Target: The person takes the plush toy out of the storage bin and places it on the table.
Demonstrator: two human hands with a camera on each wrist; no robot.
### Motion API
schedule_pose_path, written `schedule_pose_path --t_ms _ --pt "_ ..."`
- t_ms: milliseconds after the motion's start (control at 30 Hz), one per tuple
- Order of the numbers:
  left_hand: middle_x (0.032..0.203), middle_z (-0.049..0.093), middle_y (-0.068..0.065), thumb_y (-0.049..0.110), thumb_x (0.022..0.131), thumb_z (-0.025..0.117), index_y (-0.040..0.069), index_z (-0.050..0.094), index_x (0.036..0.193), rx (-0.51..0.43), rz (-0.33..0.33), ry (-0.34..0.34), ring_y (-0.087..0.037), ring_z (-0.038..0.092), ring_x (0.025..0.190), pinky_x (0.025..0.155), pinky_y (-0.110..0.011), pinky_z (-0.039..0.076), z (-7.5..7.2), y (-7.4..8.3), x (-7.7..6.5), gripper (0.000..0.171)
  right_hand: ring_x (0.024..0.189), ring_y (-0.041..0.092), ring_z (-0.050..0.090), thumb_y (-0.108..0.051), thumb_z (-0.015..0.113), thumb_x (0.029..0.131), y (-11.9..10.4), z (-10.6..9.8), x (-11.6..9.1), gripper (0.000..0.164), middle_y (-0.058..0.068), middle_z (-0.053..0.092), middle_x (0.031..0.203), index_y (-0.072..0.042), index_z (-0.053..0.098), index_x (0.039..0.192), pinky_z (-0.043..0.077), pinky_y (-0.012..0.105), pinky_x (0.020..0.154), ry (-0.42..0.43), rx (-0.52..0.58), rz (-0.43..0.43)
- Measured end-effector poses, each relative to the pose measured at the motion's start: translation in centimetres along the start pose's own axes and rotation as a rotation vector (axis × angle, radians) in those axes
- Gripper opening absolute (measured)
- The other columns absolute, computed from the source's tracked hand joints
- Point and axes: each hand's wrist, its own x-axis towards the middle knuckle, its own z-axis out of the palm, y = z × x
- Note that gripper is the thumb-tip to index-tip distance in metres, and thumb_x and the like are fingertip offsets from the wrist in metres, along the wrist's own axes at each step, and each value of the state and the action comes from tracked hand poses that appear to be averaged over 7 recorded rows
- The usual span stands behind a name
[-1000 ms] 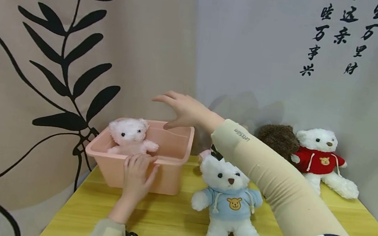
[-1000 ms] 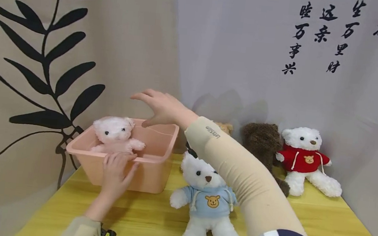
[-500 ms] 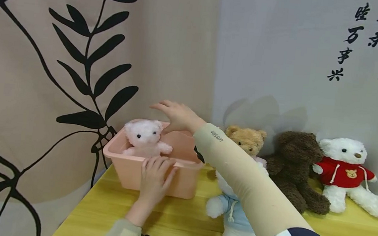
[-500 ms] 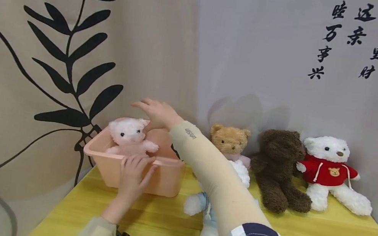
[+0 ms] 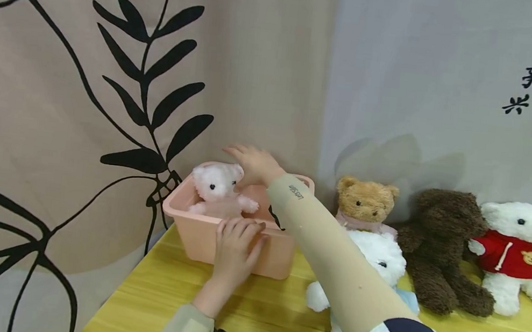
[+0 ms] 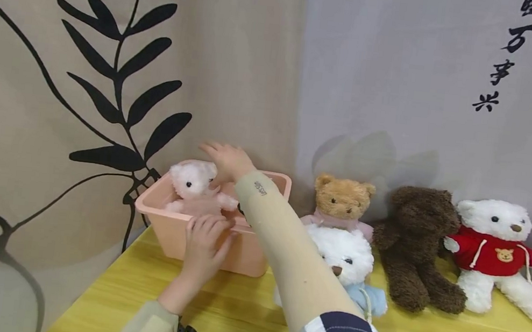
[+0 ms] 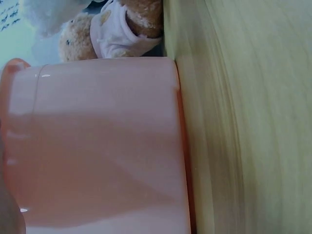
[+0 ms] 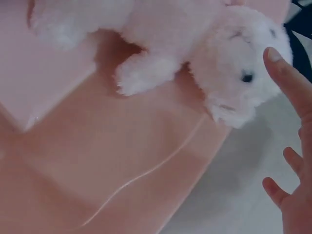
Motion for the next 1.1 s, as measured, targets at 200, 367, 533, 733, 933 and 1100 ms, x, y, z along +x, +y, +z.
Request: schedule_pose_path --t_ms 200,367,533,733,933,1100 --pt "0.102 0.063 0.0 0.032 0.092 0.062 0.015 0.065 0.101 -0.003 -0.001 -0.002 -0.025 0.054 0.102 0.095 -0.054 0.031 0.2 0.5 0.1 0.02 0.143 0.023 0.024 -0.043 0.084 0.073 0.2 1.9 -0.1 0.104 -0.002 0.023 0.159 -0.024 0.023 0.155 0.02 0.053 0.112 -0.054 0.021 0.027" --pt "0.101 0.063 0.0 0.033 0.093 0.061 0.015 0.064 0.101 0.005 -0.003 0.004 -0.025 0.054 0.102 0.095 -0.054 0.031 0.1 0.6 0.0 0.02 0.143 0.023 0.022 -0.039 0.087 0.07 -0.3 3.0 0.2 0.114 -0.003 0.023 0.158 -0.029 0.013 0.156 0.015 0.055 0.112 -0.113 0.187 0.038" --pt "0.099 0.063 0.0 0.031 0.091 0.062 0.014 0.064 0.099 0.012 -0.002 0.021 -0.026 0.054 0.101 0.094 -0.055 0.031 0.0 0.4 -0.1 0.019 0.143 0.026 0.022 -0.041 0.086 0.07 -0.8 3.2 0.6 0.113 0.0 0.024 0.157 -0.029 0.013 0.156 0.016 0.052 0.113 -0.168 0.159 0.035" --pt "0.099 0.062 0.0 0.03 0.091 0.063 0.013 0.063 0.097 0.015 0.021 0.032 -0.025 0.054 0.1 0.094 -0.053 0.031 0.0 0.3 -0.2 0.018 0.144 0.027 0.017 -0.043 0.086 0.069 -1.1 3.4 0.5 0.093 0.004 0.022 0.157 -0.028 0.038 0.147 0.018 0.054 0.112 -0.14 0.104 0.03" --pt "0.099 0.063 -0.001 0.033 0.094 0.06 0.013 0.063 0.098 0.024 0.035 0.039 -0.025 0.055 0.1 0.093 -0.053 0.031 0.0 0.2 -0.1 0.021 0.141 0.023 0.026 -0.039 0.088 0.066 -1.2 3.7 0.2 0.097 -0.001 0.033 0.151 -0.023 0.034 0.145 0.024 0.05 0.11 -0.091 0.182 0.004" --pt "0.101 0.064 -0.001 0.036 0.096 0.056 0.014 0.065 0.101 0.021 0.041 0.04 -0.026 0.055 0.101 0.094 -0.052 0.031 0.2 0.0 -0.2 0.024 0.13 0.023 0.037 -0.04 0.09 0.062 -0.9 4.2 -0.3 0.111 0.005 0.032 0.146 -0.024 0.027 0.152 0.039 0.04 0.102 -0.069 0.208 0.043"
